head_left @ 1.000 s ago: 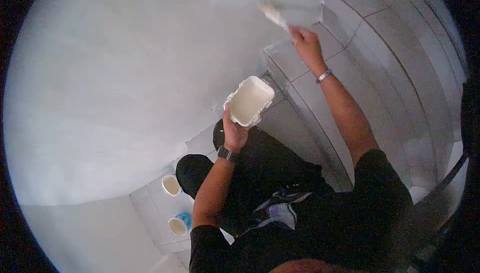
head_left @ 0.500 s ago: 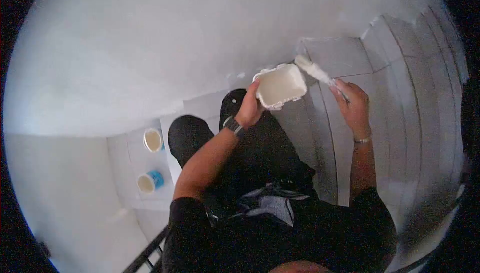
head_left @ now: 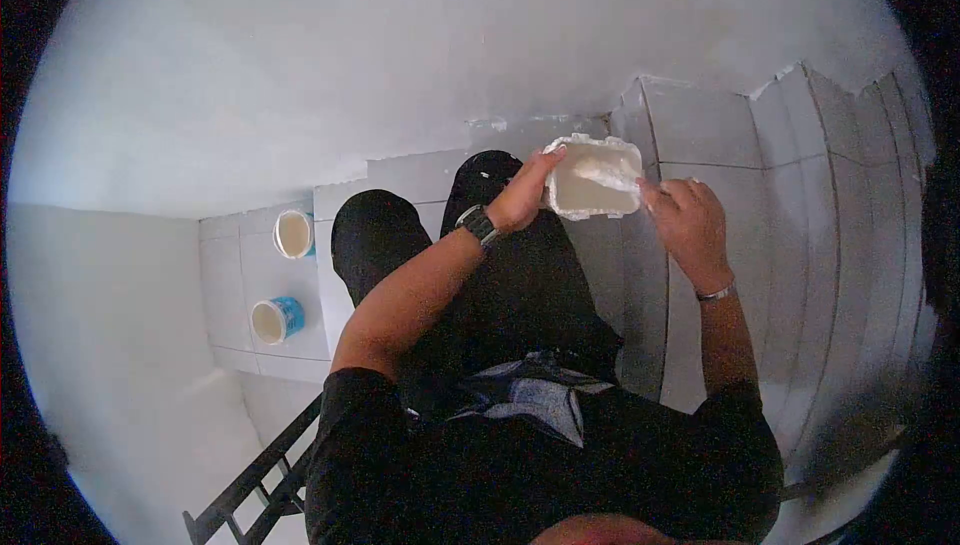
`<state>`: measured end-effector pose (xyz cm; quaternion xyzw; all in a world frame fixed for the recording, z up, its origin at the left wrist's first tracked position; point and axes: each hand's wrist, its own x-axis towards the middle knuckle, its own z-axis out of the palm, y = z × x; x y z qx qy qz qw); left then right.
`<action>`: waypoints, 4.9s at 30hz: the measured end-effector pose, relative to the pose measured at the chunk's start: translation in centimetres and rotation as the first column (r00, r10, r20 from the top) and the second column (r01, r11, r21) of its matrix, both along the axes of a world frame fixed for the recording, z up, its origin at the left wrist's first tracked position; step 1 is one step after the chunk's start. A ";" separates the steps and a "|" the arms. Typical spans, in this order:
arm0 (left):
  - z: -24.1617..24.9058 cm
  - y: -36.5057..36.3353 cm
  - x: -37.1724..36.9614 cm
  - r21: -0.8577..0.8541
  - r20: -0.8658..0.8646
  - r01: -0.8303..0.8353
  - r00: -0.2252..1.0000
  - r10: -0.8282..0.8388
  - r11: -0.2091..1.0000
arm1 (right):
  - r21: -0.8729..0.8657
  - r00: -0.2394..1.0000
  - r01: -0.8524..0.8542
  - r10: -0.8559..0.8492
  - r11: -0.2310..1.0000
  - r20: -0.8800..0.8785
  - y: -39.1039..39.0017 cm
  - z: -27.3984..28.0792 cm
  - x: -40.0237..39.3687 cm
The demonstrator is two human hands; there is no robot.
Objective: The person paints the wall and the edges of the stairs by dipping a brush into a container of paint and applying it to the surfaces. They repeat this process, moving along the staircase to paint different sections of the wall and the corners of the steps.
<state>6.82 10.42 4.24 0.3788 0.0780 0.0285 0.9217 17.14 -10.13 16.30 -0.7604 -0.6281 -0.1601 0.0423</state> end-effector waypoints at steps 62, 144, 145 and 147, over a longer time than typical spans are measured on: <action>0.7 -0.1 -7.2 0.041 -0.046 -0.066 0.997 0.068 0.997 | 0.209 0.513 0.771 -0.391 0.601 -0.764 -3.4 -8.3 6.2; 2.0 -0.5 -7.2 0.079 -0.064 -0.018 0.998 0.023 0.997 | 0.129 0.387 0.816 -0.367 0.563 -0.846 -3.3 -9.5 5.0; 2.1 -0.6 -7.2 0.077 -0.066 -0.031 0.997 0.036 0.997 | 0.127 0.391 0.809 -0.364 0.574 -0.846 -3.7 -9.3 4.0; 2.0 -0.6 -7.0 0.046 -0.036 -0.043 0.998 0.045 0.998 | 0.220 0.325 0.858 -0.161 0.464 -0.932 -4.2 -8.7 2.4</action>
